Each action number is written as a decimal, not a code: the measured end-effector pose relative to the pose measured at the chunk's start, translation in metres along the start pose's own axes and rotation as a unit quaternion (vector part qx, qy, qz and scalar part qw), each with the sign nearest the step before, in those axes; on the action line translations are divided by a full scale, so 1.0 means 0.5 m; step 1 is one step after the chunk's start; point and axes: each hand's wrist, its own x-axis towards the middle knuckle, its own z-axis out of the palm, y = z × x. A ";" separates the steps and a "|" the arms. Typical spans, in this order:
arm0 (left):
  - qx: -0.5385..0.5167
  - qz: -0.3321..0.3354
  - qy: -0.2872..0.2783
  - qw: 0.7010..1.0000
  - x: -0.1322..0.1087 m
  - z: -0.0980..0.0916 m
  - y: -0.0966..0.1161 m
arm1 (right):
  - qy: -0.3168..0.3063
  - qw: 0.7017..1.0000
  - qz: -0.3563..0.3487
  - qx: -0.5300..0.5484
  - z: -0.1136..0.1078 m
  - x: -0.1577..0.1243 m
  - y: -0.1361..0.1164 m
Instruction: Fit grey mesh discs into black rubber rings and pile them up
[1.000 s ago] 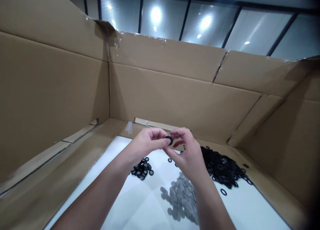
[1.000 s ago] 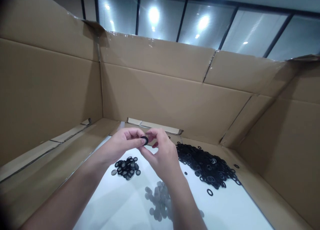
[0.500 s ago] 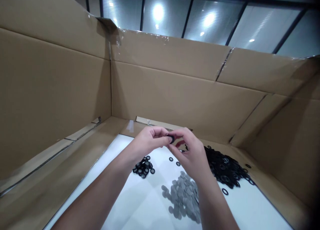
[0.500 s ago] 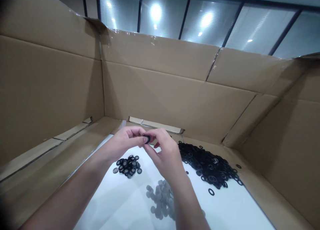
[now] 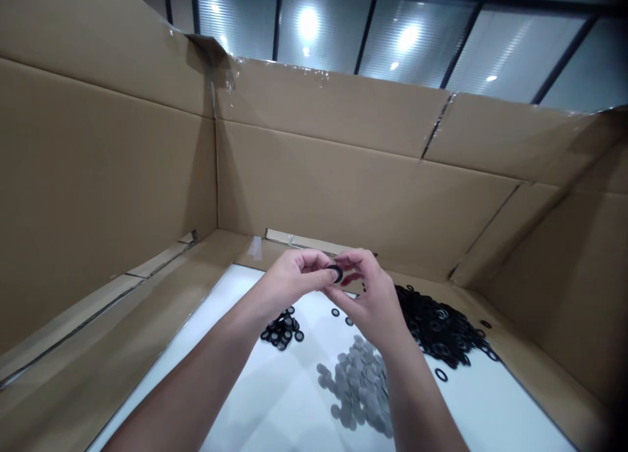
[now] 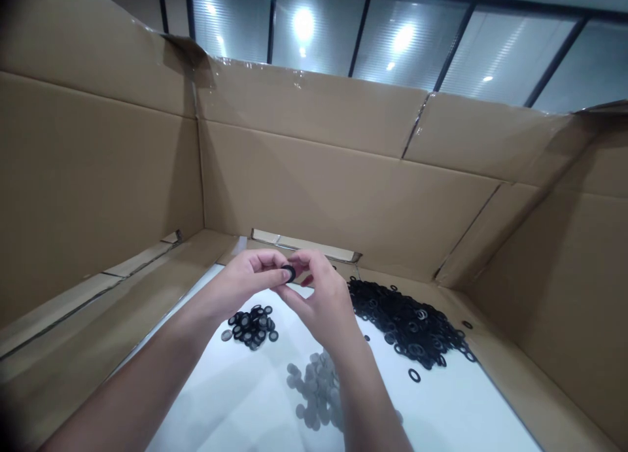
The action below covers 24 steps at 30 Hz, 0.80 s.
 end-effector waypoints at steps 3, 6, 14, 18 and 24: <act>-0.004 0.007 -0.001 1.000 0.002 0.001 -0.002 | -0.033 0.999 -0.042 0.003 -0.003 0.001 0.002; -0.008 0.003 -0.007 1.000 0.004 0.003 -0.003 | 0.012 1.000 0.003 -0.019 0.001 0.000 0.003; -0.003 0.003 -0.001 1.000 0.003 0.003 0.000 | -0.015 1.000 -0.004 0.003 0.003 -0.001 0.006; -0.019 0.003 -0.007 1.000 0.006 0.005 -0.001 | 0.013 0.999 0.045 0.012 0.007 -0.001 0.010; -0.003 0.004 -0.004 1.000 0.007 0.005 -0.005 | -0.010 1.000 0.016 0.006 0.007 -0.001 0.014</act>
